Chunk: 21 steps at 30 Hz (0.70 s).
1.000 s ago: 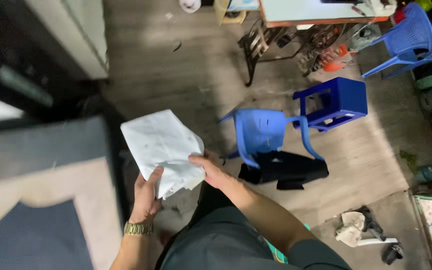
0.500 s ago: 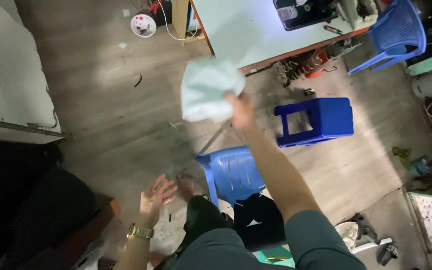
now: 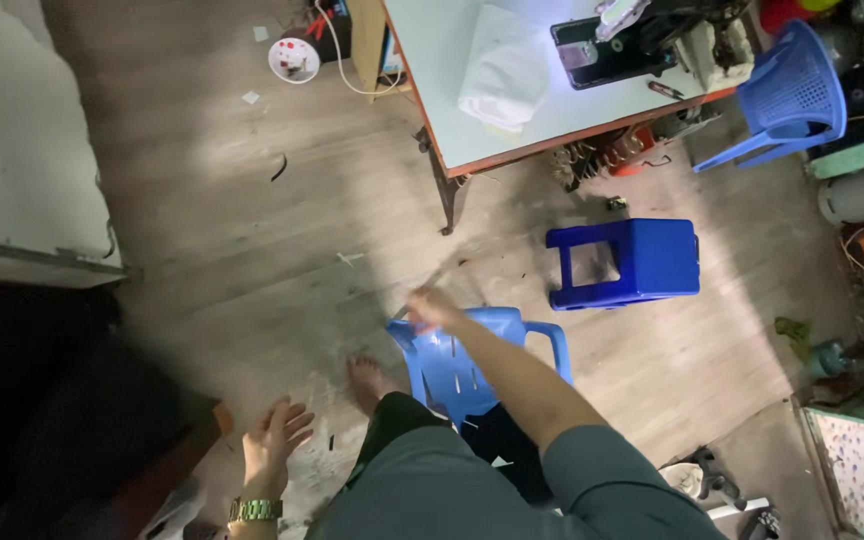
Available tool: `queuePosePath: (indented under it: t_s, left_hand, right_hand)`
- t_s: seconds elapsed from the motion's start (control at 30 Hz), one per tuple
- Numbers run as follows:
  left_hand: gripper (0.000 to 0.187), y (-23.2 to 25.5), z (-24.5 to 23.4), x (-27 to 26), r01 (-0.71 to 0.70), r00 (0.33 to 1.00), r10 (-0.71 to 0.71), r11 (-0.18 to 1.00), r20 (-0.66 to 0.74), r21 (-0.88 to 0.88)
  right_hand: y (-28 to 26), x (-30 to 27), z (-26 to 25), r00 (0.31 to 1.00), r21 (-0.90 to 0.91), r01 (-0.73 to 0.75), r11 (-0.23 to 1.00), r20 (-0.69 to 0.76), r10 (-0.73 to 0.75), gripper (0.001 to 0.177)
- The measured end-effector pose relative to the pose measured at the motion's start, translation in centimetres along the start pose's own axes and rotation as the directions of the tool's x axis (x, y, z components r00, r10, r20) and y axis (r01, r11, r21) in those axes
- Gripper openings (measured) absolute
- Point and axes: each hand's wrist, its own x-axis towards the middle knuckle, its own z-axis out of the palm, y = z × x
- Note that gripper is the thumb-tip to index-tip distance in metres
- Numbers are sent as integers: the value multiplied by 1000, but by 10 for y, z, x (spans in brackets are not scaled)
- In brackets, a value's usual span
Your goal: The person places a pattern piece on a dark fabric, marks around it using a ruler and a pink chalk, and then cuts the fabric along the marked line using shears. They also cut a smaller white fabric piece after removing it from a plastic bag.
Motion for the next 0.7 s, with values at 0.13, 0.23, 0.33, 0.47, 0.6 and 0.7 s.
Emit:
queuePosePath:
  t_s: [0.13,0.23,0.33,0.47,0.6,0.7]
  left_hand:
    - [48,-52,-42,-11,-79,997,78,994,-22,-75]
    - [48,-117,-90,-7,-171,984,160,971,-78,-168]
    - [34,-223,-154,26,-330,943,302,909,-141,-256]
    - [31,-273,-215,-47,-468,864,385,851,-324,-237]
    - [52,-380,-332,72,-424,848,369,903,-380,-68]
    - [48,-496,-400,126,-536,661,536,827,-525,171]
  right_hand:
    - [-75,-53,85,860,210,-485,849,289,421,52]
    - [-123,-83,110,851,62,-427,902,366,377,51]
    - [-142,-101,152,865,-57,-376,925,336,373,44]
    - [-151,-131,214,917,-122,-202,972,323,232,41]
    - [-170,-167,290,910,13,-217,976,366,197,37]
    - [-176,-195,360,904,-25,-33,999,426,41,37]
